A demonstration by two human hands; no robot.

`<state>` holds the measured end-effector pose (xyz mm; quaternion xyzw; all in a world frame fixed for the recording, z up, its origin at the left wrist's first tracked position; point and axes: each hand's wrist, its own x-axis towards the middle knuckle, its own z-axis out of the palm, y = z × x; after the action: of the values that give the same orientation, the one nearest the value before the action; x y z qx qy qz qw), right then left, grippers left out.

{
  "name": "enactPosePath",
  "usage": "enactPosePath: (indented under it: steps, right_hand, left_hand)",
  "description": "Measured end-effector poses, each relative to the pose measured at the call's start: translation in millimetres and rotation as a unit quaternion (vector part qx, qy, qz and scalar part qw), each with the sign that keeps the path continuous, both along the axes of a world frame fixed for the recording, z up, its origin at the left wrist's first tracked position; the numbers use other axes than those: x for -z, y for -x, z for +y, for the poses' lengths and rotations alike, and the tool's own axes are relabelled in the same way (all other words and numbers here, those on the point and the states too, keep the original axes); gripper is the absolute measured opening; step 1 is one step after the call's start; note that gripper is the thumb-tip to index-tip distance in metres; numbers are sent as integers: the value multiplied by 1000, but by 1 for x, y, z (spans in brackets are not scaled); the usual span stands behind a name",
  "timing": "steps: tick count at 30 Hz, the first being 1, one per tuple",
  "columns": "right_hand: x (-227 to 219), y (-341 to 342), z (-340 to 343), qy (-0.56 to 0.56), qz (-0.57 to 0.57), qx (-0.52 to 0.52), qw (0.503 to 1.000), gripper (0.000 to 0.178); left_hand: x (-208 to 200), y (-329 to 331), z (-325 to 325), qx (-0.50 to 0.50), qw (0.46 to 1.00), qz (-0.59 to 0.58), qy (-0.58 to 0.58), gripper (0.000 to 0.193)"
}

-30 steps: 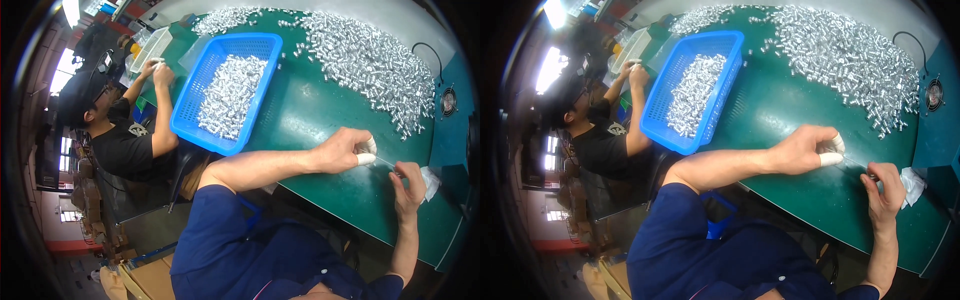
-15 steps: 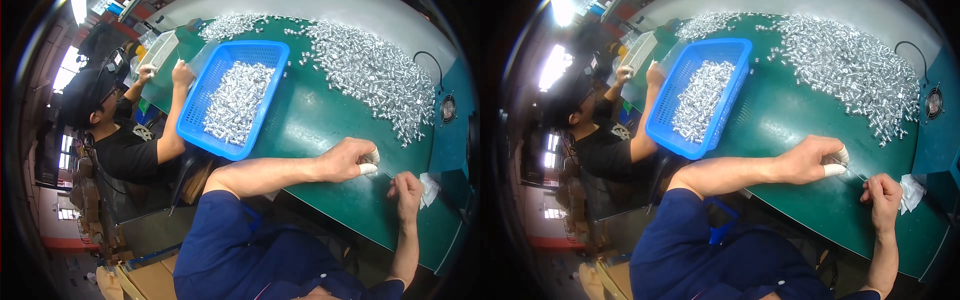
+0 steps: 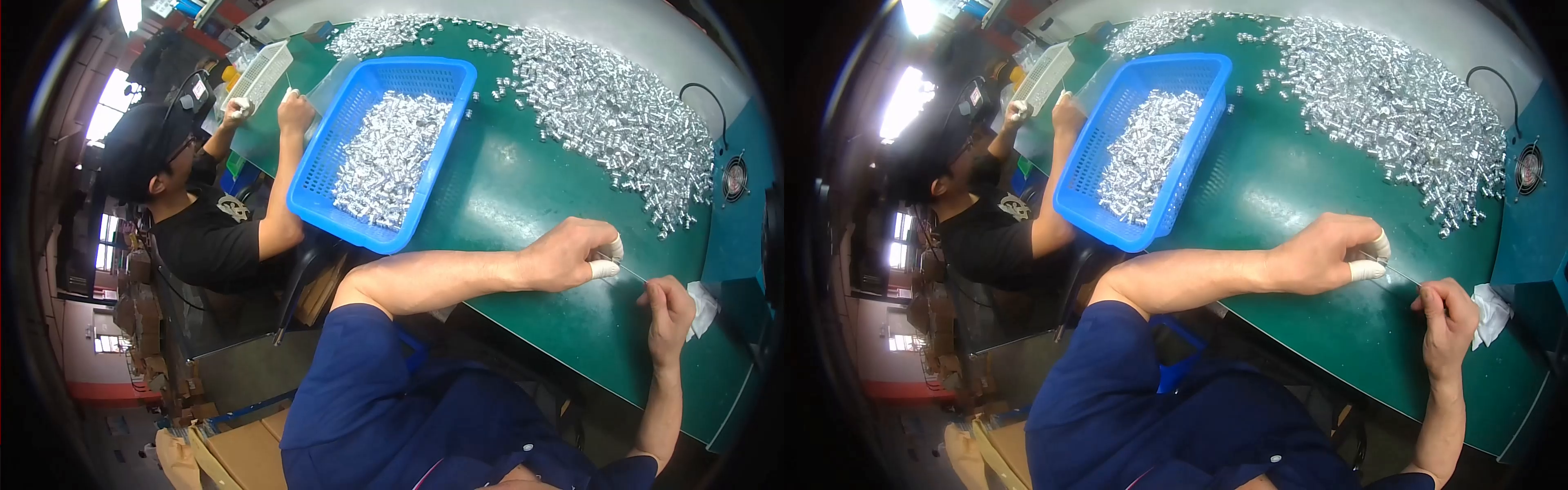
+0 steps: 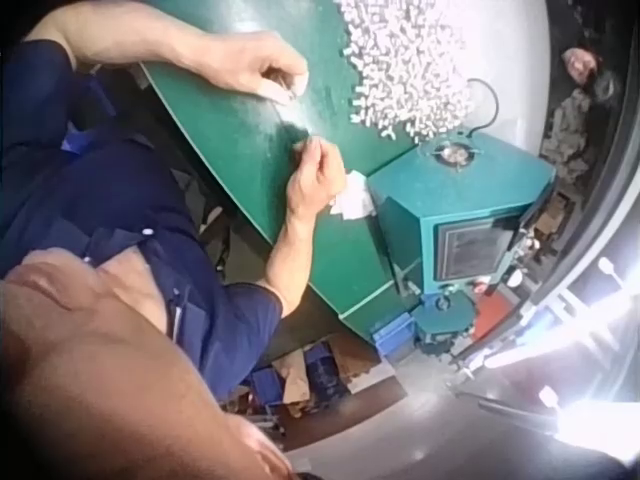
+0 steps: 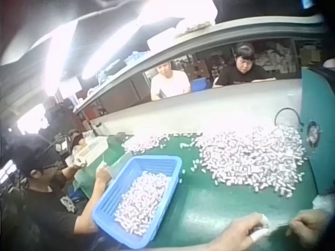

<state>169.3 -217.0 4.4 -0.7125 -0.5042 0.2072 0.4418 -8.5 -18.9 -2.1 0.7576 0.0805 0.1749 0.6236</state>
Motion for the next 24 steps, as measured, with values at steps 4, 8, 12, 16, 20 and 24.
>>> enactPosePath:
  steps: [4, 8, 12, 16, 20, 24]
  right_hand:
    - [3, -3, 0, 120, 307, 32, 944, 14]
    - [-1, 16, 12, -65, 83, 43, 994, 13]
    - [-7, 7, 12, -124, -167, -19, 978, 15]
    - [11, -8, -5, -21, -57, -18, 998, 18]
    - [1, 15, 8, -44, 220, 75, 972, 24]
    - [-10, 10, 7, -148, -116, 24, 982, 24]
  left_hand:
    - [1, -1, 1, 5, 995, -34, -92, 19]
    - [-3, -1, 2, -4, 999, 28, -16, 17]
    - [-3, 0, 4, -12, 1000, 23, -2, 16]
    - [-2, -1, 0, 5, 999, -18, -35, 18]
    - [-1, -3, -1, -6, 999, -12, -29, 17]
    - [-3, -1, 3, -8, 997, 41, 65, 16]
